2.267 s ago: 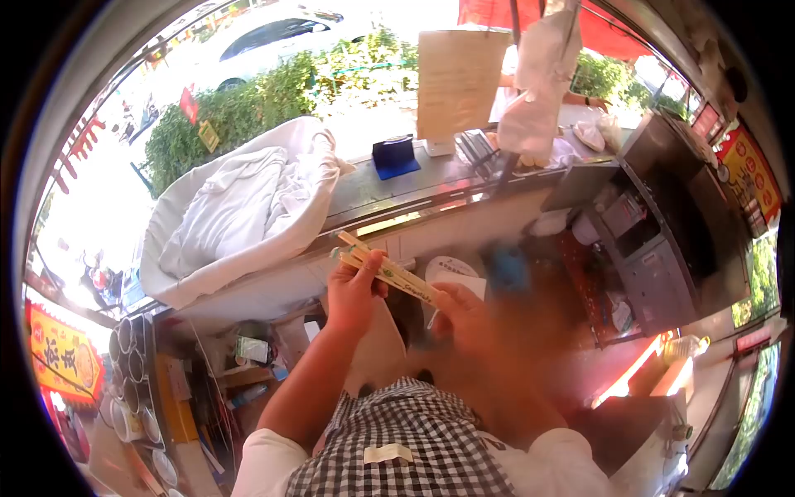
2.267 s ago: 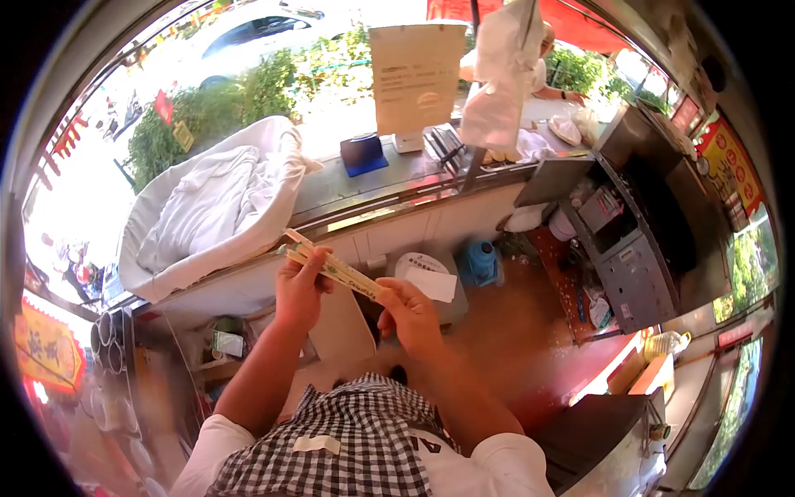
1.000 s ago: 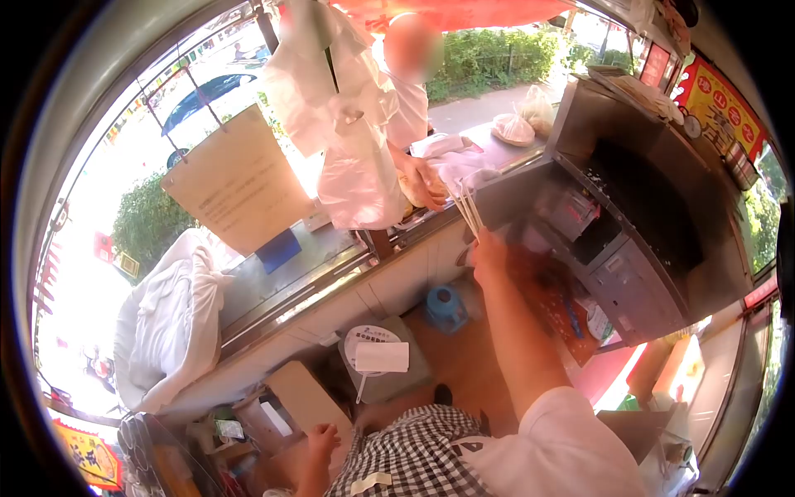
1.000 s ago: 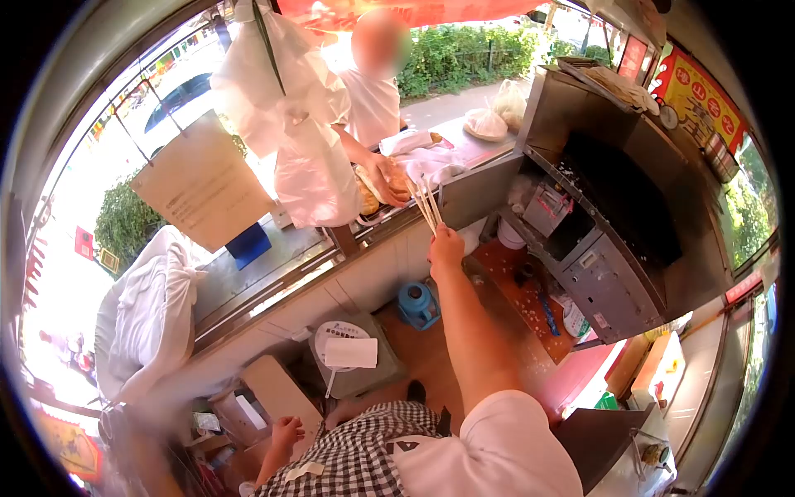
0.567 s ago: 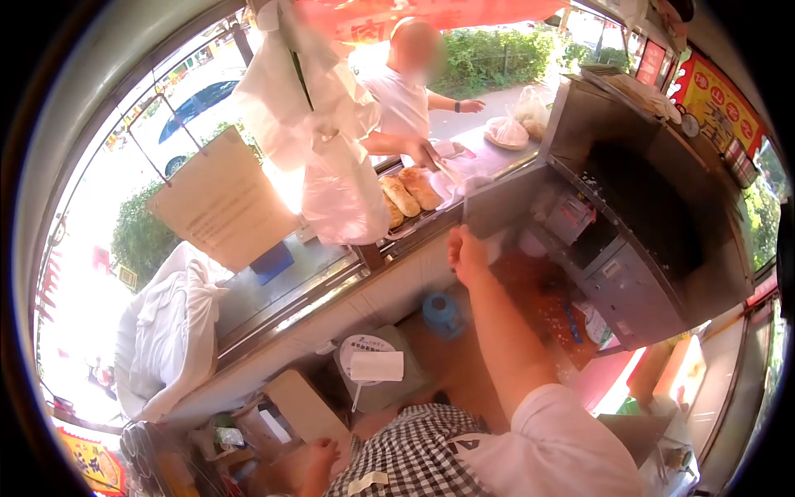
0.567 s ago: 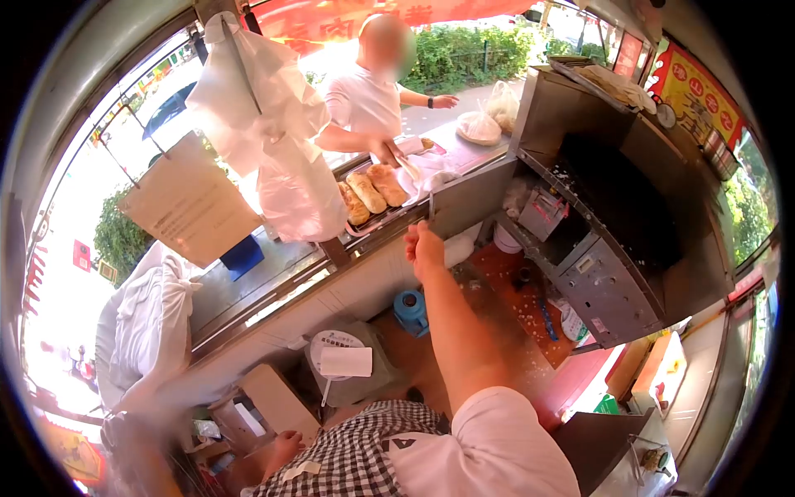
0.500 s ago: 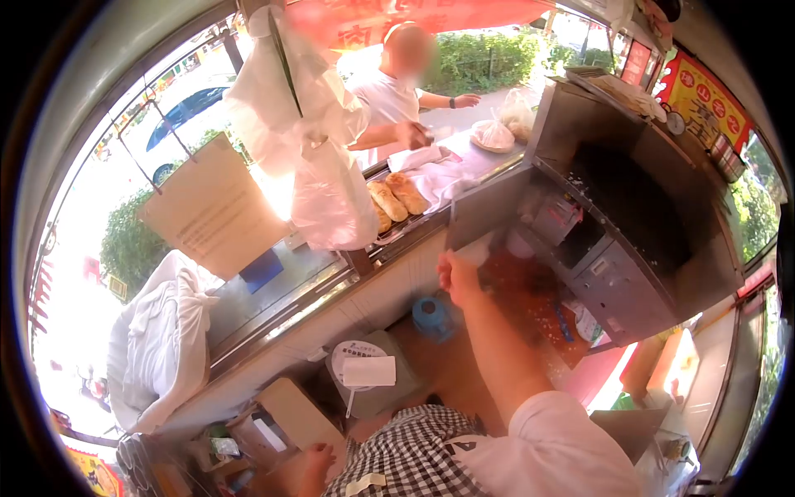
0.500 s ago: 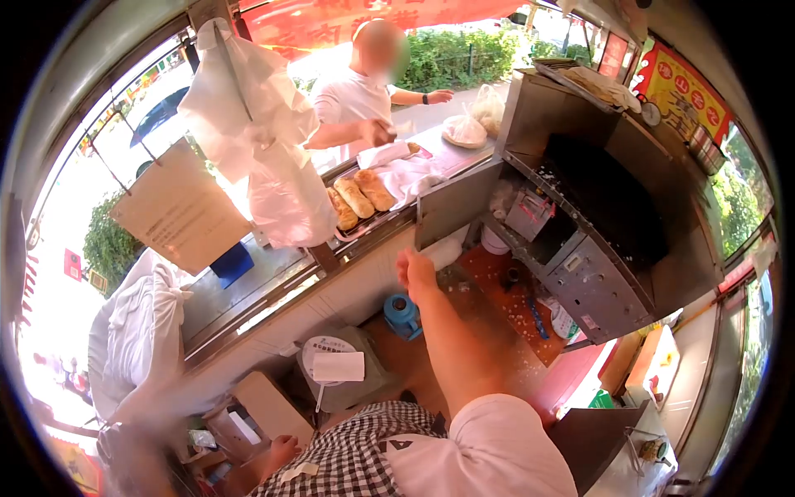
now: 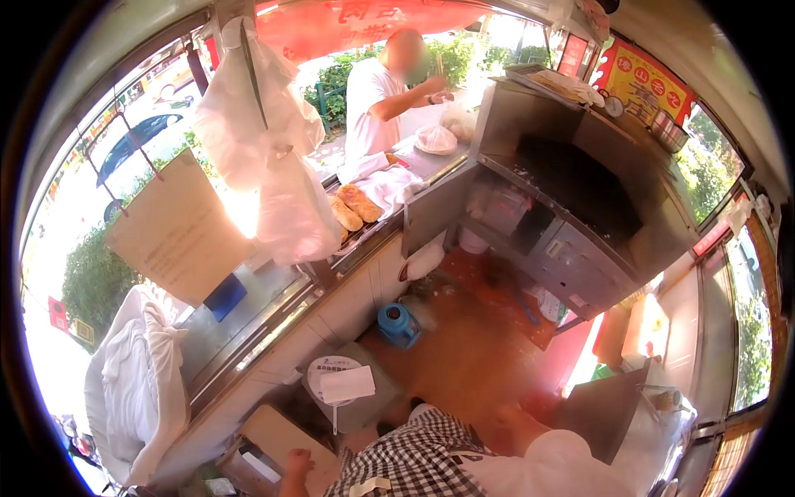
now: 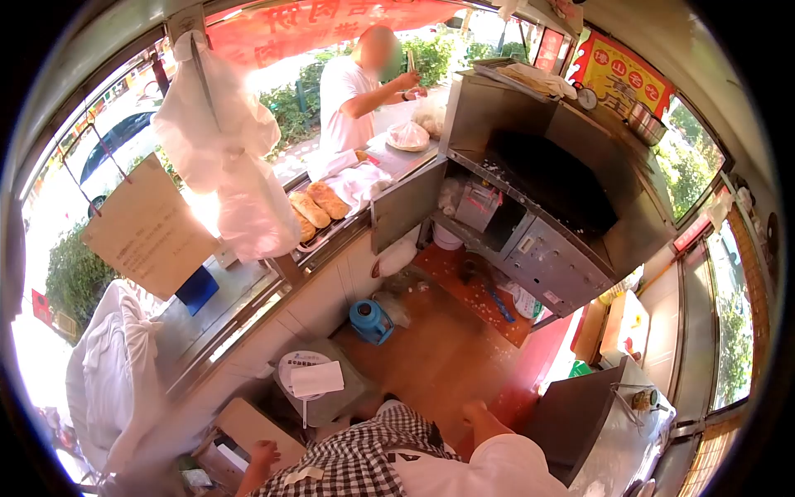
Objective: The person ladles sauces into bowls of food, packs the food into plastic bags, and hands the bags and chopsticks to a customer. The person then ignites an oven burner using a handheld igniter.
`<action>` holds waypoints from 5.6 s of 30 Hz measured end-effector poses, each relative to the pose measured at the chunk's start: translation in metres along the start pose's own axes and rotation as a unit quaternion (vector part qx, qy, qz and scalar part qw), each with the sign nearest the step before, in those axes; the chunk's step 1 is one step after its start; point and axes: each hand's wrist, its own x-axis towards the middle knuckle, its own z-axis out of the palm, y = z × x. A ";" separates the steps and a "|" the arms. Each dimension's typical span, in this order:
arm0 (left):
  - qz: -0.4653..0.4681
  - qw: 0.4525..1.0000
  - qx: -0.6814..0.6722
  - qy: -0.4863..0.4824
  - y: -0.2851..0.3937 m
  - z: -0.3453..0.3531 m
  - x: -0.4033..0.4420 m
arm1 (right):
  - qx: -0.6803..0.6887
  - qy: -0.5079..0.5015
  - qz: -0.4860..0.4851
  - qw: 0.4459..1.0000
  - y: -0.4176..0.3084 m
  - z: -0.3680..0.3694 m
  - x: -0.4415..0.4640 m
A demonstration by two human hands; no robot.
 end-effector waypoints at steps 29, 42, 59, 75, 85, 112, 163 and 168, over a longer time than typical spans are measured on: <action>0.101 0.981 0.168 -0.005 0.118 0.175 -0.082 | 0.358 0.148 -0.033 0.921 0.095 -0.153 0.098; 0.131 0.968 0.214 0.000 0.143 0.214 -0.107 | 0.409 0.145 -0.003 0.901 0.138 -0.145 0.109; 0.047 0.986 0.144 -0.075 0.078 0.142 -0.055 | 0.333 0.179 0.054 0.924 0.114 -0.066 0.062; 0.054 0.996 0.061 -0.035 0.052 0.129 -0.012 | -0.043 0.183 -0.078 0.979 0.101 0.027 -0.025; 0.019 0.997 0.073 -0.018 0.068 0.157 -0.018 | -0.020 0.125 -0.066 0.990 0.104 -0.038 -0.014; 0.031 0.999 0.020 -0.006 0.088 0.218 -0.043 | 0.461 0.257 -0.057 0.848 0.162 -0.101 0.042; 0.065 0.995 0.069 -0.017 0.191 0.356 -0.063 | 0.332 0.173 -0.134 0.918 0.297 -0.177 0.153; 0.130 0.975 0.159 -0.085 0.222 0.335 -0.041 | 0.080 0.222 -0.086 0.968 0.256 -0.179 0.080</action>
